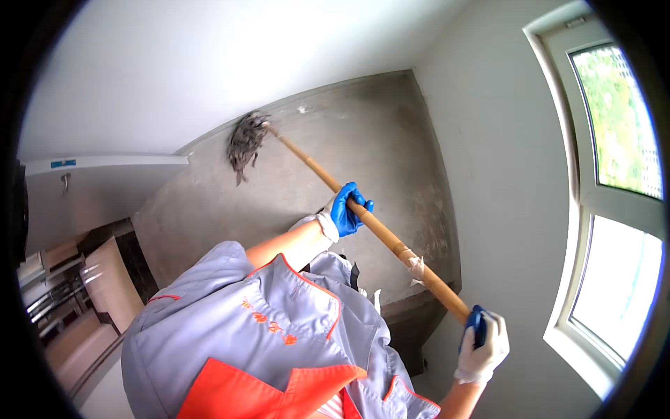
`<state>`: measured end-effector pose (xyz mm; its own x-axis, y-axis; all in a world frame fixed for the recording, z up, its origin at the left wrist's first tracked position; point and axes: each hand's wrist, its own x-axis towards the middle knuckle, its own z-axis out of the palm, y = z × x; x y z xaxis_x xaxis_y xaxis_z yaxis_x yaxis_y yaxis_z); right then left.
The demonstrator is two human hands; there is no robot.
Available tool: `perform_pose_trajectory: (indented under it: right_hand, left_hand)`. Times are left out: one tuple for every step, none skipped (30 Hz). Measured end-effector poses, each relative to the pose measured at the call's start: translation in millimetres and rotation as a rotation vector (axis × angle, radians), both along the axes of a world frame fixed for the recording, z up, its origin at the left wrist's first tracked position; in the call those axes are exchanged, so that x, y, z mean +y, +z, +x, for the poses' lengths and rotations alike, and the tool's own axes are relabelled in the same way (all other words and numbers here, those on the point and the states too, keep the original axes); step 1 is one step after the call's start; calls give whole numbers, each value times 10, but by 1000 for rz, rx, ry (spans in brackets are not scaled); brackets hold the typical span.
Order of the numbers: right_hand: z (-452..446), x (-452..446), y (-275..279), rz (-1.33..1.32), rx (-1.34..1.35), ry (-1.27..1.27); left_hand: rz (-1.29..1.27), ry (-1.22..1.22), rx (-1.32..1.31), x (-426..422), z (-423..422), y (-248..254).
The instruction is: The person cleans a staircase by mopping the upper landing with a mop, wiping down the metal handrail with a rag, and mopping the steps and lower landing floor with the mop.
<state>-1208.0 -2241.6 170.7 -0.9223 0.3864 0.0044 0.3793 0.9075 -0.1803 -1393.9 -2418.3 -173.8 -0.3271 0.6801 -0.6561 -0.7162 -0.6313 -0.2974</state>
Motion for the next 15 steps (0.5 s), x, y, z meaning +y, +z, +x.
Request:
perform_pose_trajectory:
  right_hand:
    - [112,-222,46,-5,-15,-34]
    - [147,-451,97,9,-29,-94]
    - [159,-634,144,21,-43,-156]
    - [216,-778,160,1,-9,-231]
    - [255,-929,169,-82,28,-409]
    - [314,-1058,152,-75,76,-435]
    - [395,-1157,165,-66,126,-458]
    - [445,-1275,193,-63,124,-454]
    - [448,-1379,254,-59,123,-451]
    - [476,-1455,291,-56,122,-446]
    - [585,-1493,308,-3,104,-321]
    - [583,-1592,332,45,142,-286]
    - [727,-1753,415,96,170,-245]
    - [807,-1932,326,143,194,-238]
    - [963,-2153,280,260,158,-210]
  left_hand:
    - [4,-41,19,4,35,-25]
    - [-24,-119,36,35,43,-58]
    - [-63,-232,90,82,14,1]
    - [-17,-323,120,110,17,25]
    - [29,-414,151,156,19,14]
    - [171,-453,135,183,37,-28]
    - [85,-450,87,280,116,-5]
    - [72,-517,109,330,168,2]
    - [60,-583,131,404,181,54]
    - [69,-623,129,509,229,22]
    - [91,-713,144,588,257,9]
    - [61,-809,244,630,303,47]
    - [35,-897,337,593,539,133]
    - [26,-997,443,496,588,38]
    - [-87,-966,274,384,772,112]
